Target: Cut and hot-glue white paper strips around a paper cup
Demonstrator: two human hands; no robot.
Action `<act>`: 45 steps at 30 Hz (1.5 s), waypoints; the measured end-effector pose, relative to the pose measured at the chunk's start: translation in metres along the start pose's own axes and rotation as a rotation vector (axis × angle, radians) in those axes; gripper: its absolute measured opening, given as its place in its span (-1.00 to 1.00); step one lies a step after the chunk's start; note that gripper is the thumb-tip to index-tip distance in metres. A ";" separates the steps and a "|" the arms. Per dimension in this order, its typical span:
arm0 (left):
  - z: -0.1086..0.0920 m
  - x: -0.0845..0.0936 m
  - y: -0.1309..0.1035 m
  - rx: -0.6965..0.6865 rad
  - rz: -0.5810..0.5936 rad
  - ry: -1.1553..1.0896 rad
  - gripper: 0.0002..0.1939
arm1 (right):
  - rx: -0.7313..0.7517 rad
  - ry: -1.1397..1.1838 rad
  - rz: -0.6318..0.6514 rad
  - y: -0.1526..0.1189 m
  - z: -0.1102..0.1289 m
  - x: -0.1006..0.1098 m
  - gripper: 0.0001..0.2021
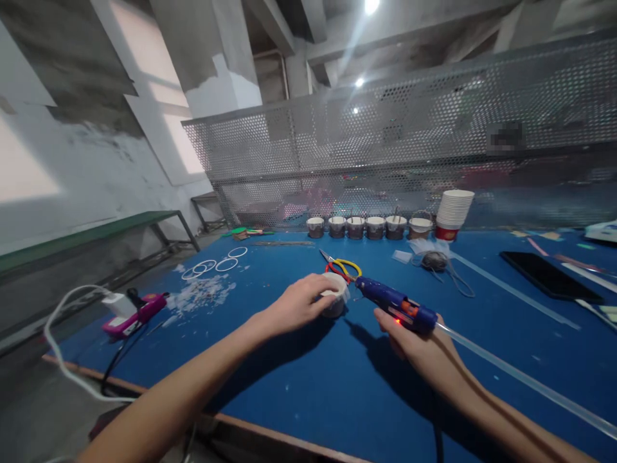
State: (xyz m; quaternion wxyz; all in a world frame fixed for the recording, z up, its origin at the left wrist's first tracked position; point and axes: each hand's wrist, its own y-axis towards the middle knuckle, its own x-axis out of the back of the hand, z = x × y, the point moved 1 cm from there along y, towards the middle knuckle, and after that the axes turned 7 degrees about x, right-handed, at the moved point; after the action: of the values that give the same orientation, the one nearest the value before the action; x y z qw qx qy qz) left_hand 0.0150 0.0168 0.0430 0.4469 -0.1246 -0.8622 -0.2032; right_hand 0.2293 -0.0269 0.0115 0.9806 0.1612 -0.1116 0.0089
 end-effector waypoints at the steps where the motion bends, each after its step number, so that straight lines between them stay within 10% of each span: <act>1: 0.000 -0.004 0.002 0.009 0.008 0.001 -0.79 | -0.018 0.014 -0.002 0.001 -0.001 0.000 -0.65; 14: 0.022 -0.010 -0.003 0.446 -0.201 -0.717 -0.77 | -0.159 0.053 0.087 -0.002 -0.002 -0.008 -0.63; 45: -0.001 -0.022 -0.017 0.449 -0.228 -1.123 -0.79 | -0.079 0.057 0.059 -0.006 -0.021 -0.019 -0.74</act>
State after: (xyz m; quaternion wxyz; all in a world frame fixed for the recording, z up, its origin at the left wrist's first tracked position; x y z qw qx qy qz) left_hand 0.0218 0.0010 0.0210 -0.0845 -0.0226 -0.9956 0.0334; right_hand 0.2154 -0.0261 -0.0138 0.9883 0.1185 -0.0886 0.0380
